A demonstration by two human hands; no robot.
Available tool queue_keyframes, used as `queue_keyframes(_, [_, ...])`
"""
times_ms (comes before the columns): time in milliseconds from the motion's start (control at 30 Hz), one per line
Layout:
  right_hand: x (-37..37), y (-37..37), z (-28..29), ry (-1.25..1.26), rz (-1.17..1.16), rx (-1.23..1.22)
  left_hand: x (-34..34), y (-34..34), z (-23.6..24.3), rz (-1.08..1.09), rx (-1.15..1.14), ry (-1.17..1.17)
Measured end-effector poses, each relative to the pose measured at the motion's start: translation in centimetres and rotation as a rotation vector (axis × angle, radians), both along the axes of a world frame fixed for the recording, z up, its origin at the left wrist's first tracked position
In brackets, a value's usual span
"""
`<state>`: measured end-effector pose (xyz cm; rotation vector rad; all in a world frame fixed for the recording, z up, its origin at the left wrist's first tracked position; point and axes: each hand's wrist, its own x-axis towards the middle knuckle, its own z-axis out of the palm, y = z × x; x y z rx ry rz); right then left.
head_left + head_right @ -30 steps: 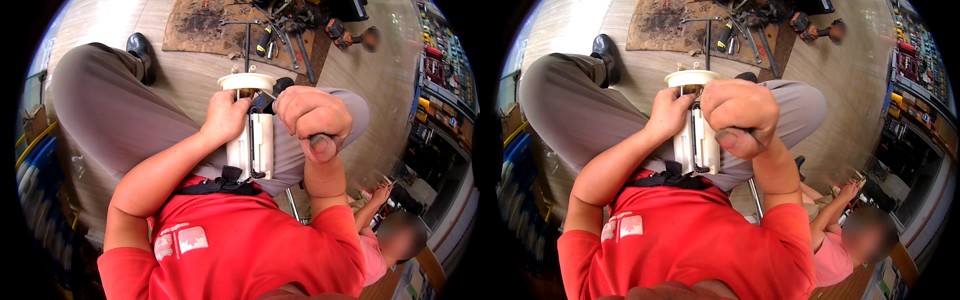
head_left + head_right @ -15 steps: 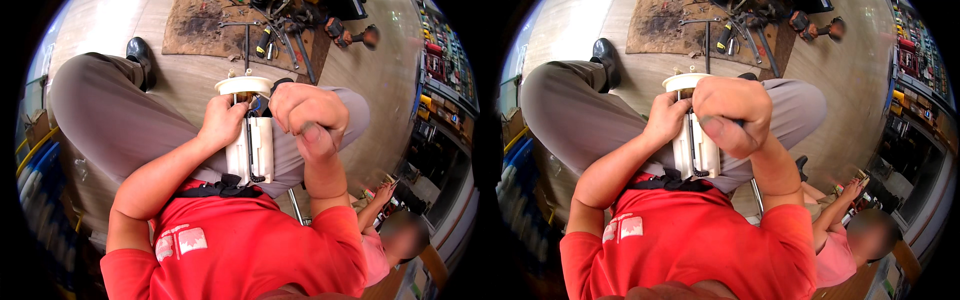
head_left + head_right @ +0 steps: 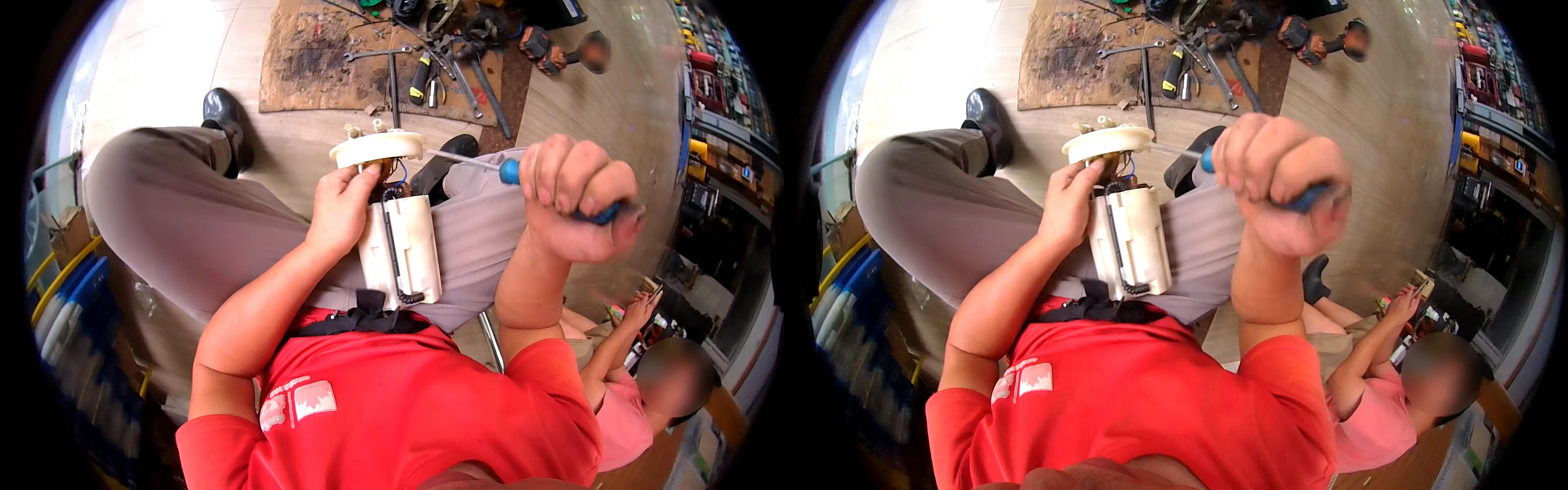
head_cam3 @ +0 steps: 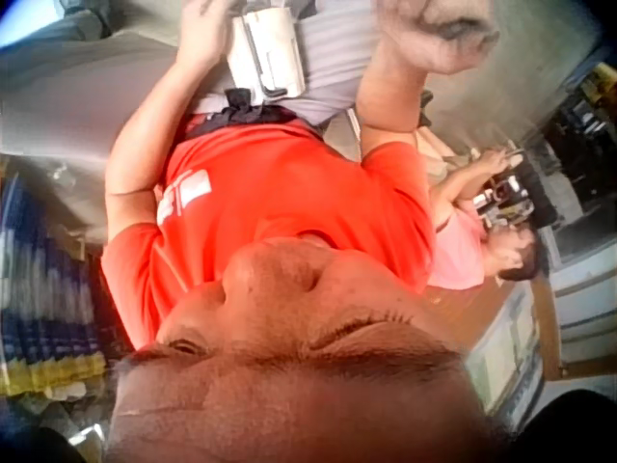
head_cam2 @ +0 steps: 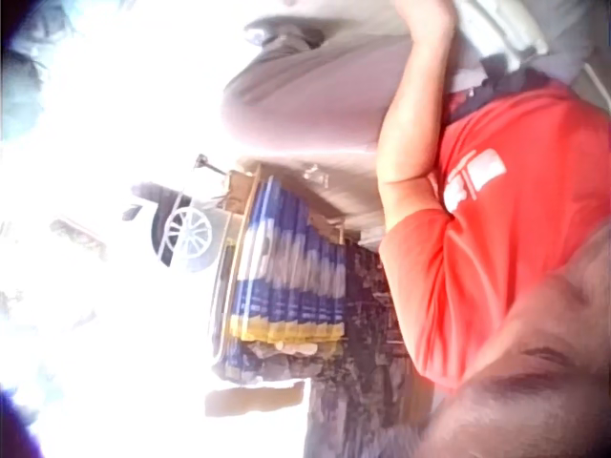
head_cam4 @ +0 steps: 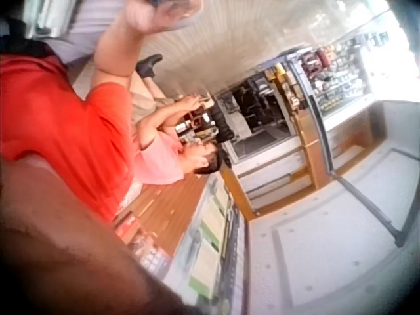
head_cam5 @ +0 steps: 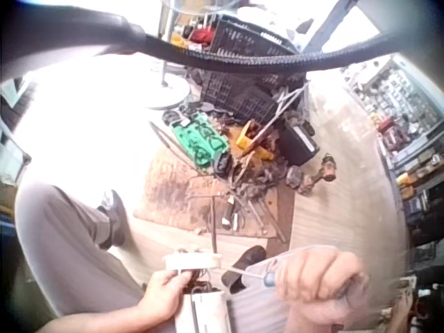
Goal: The person disassembles a fuel pump assembly by prying the housing apart and removing components with a screwdriver.
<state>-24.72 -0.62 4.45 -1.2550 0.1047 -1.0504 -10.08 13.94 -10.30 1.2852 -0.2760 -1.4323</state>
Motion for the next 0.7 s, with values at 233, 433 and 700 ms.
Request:
queue_keyframes(233, [0.0,-2.1,0.6,0.280,-0.176,-0.258,3.9,-1.6,5.3,0.119,-0.290,0.246])
queue_keyframes(433, [2.9,-6.5,6.8,0.854,-0.167,-0.822,8.6,-4.6,9.8,0.051,-0.428,-0.415])
queue_keyframes(700, [4.4,-7.4,0.4,1.125,-0.050,-0.332,13.5,-9.4,10.2,0.086,-0.623,-0.023])
